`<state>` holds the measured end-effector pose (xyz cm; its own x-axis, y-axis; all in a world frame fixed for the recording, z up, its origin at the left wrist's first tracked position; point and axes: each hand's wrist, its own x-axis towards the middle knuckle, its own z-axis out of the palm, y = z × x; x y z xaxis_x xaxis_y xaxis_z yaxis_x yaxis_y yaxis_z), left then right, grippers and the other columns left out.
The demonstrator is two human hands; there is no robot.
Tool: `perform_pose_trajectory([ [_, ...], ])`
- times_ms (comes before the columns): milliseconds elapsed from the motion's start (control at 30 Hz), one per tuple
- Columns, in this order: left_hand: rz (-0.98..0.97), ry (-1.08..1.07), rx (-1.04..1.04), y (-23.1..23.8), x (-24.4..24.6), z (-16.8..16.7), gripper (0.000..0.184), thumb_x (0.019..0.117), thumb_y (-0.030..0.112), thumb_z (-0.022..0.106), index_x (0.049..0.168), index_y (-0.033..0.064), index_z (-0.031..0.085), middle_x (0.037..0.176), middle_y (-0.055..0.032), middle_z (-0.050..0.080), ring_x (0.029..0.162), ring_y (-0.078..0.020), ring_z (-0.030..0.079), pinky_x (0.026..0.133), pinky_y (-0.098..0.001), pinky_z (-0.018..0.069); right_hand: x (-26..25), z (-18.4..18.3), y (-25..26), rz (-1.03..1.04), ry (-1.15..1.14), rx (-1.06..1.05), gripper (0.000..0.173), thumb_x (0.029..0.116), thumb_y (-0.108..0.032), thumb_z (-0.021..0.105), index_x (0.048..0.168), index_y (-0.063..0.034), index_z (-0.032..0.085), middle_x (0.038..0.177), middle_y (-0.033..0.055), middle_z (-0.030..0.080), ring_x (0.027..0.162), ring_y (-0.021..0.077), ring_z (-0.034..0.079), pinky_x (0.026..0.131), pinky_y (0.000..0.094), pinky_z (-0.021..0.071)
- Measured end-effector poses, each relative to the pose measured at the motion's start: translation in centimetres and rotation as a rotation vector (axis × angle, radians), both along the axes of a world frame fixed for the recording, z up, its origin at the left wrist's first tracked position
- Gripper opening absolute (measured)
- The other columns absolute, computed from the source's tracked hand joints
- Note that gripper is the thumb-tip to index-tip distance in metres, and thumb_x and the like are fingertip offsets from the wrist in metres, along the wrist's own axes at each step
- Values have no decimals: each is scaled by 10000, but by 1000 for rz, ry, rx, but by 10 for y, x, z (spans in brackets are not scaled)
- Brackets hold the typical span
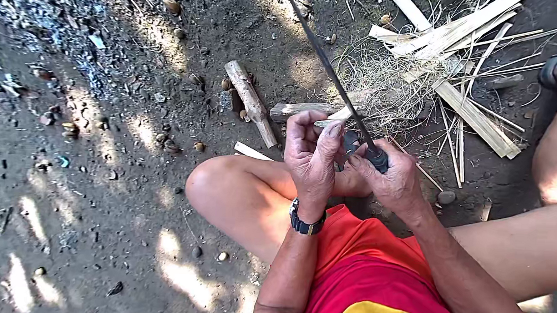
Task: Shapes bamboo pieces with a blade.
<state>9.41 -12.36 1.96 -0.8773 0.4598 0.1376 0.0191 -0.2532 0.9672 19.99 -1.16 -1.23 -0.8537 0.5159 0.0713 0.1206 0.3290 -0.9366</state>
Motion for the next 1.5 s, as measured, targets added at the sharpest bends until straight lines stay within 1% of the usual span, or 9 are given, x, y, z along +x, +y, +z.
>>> perform_pose_trajectory([
  [167,75,22,8,7,-3,2,220,1054,167,585,1258,115,520,888,-41,622,660,-112,631,563,-241,583,-11,2,0,26,10,46,256,953,-304,744,1049,-70,706,814,-7,685,679,38,633,600,226,558],
  [400,89,16,34,7,-13,2,190,1066,145,551,1245,103,500,923,-66,640,729,-163,686,672,-299,634,-16,-45,15,2,-94,148,228,971,-313,712,960,-85,702,742,13,658,631,81,620,566,283,534],
  [533,106,17,50,4,-19,2,183,1083,139,509,1254,78,491,1018,-114,681,896,-262,737,839,-419,650,-11,-97,28,-11,-285,130,277,992,-377,686,1017,-102,697,746,63,663,616,184,636,559,427,541],
  [633,112,17,41,0,-20,1,192,1093,168,490,1263,78,491,1031,-121,686,922,-283,739,872,-450,645,-10,-145,45,-41,-578,76,370,992,-404,661,1094,-53,716,852,164,715,783,341,705,738,602,559],
  [733,80,47,15,1,-18,-1,229,1094,199,481,1295,87,480,1053,-116,682,941,-274,735,894,-441,634,-7,-170,52,-53,-690,148,392,1013,-406,631,1060,-20,677,865,209,695,820,404,699,747,630,546],
  [900,52,90,-40,2,-15,3,250,1026,193,636,1223,103,511,954,-71,674,787,-194,716,740,-348,653,-14,-149,49,-82,-705,107,419,989,-453,656,1065,-43,699,858,185,708,825,382,706,766,628,550],
  [1167,-38,67,-8,-1,-33,20,96,1069,152,532,1127,88,491,824,-73,623,648,-175,672,621,-303,635,-29,-144,50,-85,-708,67,439,981,-474,661,1027,-39,699,846,186,700,834,381,698,775,624,540],
  [1333,-69,4,17,-1,-38,12,91,1077,155,510,1136,87,493,832,-77,622,648,-174,671,611,-296,632,6,-157,41,-96,-660,90,438,999,-494,637,1070,-63,671,817,176,666,715,365,665,639,605,532],
  [1500,-64,29,24,10,-40,10,131,1062,132,539,1166,81,476,844,-69,615,679,-168,674,635,-296,637,8,-148,39,-95,-667,109,434,1005,-488,631,1097,-66,671,819,169,663,687,346,658,618,590,538],
])
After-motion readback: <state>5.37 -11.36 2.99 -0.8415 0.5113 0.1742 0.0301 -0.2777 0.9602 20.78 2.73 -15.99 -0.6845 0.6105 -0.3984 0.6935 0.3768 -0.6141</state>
